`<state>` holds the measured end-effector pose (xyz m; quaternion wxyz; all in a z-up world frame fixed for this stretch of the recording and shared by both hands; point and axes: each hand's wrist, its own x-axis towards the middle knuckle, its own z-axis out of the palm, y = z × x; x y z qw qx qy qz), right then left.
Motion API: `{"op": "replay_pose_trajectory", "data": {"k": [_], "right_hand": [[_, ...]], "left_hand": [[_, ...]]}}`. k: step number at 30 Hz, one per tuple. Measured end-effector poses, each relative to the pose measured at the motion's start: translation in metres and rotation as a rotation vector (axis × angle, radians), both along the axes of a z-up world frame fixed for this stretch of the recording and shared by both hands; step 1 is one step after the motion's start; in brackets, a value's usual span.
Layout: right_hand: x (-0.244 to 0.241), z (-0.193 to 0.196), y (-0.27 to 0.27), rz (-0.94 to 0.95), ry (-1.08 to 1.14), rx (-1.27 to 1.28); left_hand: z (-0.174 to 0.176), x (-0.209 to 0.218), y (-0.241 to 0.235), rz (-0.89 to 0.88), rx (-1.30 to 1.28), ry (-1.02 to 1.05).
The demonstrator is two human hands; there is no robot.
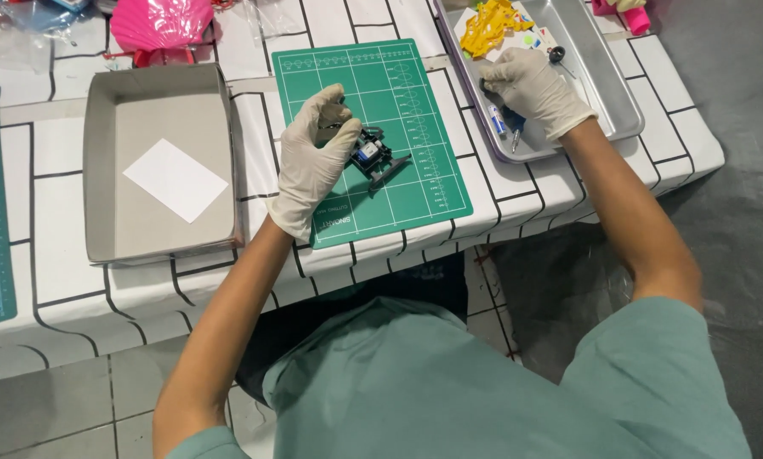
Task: The person opens a box containing a model kit and removes the parts. They place the main chassis on a green cutting mat and begin assembling it by hand, attaching various small components, wheels, and a battery pack to the frame.
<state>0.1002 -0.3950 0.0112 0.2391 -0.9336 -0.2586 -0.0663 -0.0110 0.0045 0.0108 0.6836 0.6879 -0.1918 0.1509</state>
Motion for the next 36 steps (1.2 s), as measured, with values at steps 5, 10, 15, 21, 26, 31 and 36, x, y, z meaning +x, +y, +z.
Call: {"op": "replay_pose_trajectory", "data": {"k": [5, 10, 15, 21, 26, 31, 36], "right_hand": [[0.011, -0.016, -0.006, 0.069, -0.230, -0.491], [0.007, -0.009, -0.008, 0.080, -0.186, -0.445], [-0.013, 0.041, 0.023, -0.124, 0.161, -0.088], [-0.030, 0.060, 0.045, -0.238, 0.357, -0.098], [-0.029, 0.045, 0.031, -0.018, 0.121, -0.053], [0.000, 0.001, -0.002, 0.047, -0.127, -0.199], [-0.008, -0.005, 0.007, 0.097, -0.439, -0.721]], "left_hand": [[-0.005, 0.000, 0.000, 0.011, -0.018, 0.015], [0.000, -0.001, 0.000, 0.016, 0.006, -0.014], [-0.001, 0.001, -0.001, 0.020, -0.009, 0.030], [-0.003, 0.002, -0.002, 0.005, -0.035, 0.055], [0.000, 0.000, -0.001, 0.010, -0.007, 0.033], [-0.002, 0.000, -0.002, 0.015, -0.009, 0.041], [-0.001, 0.001, -0.002, 0.006, -0.003, 0.049]]}}
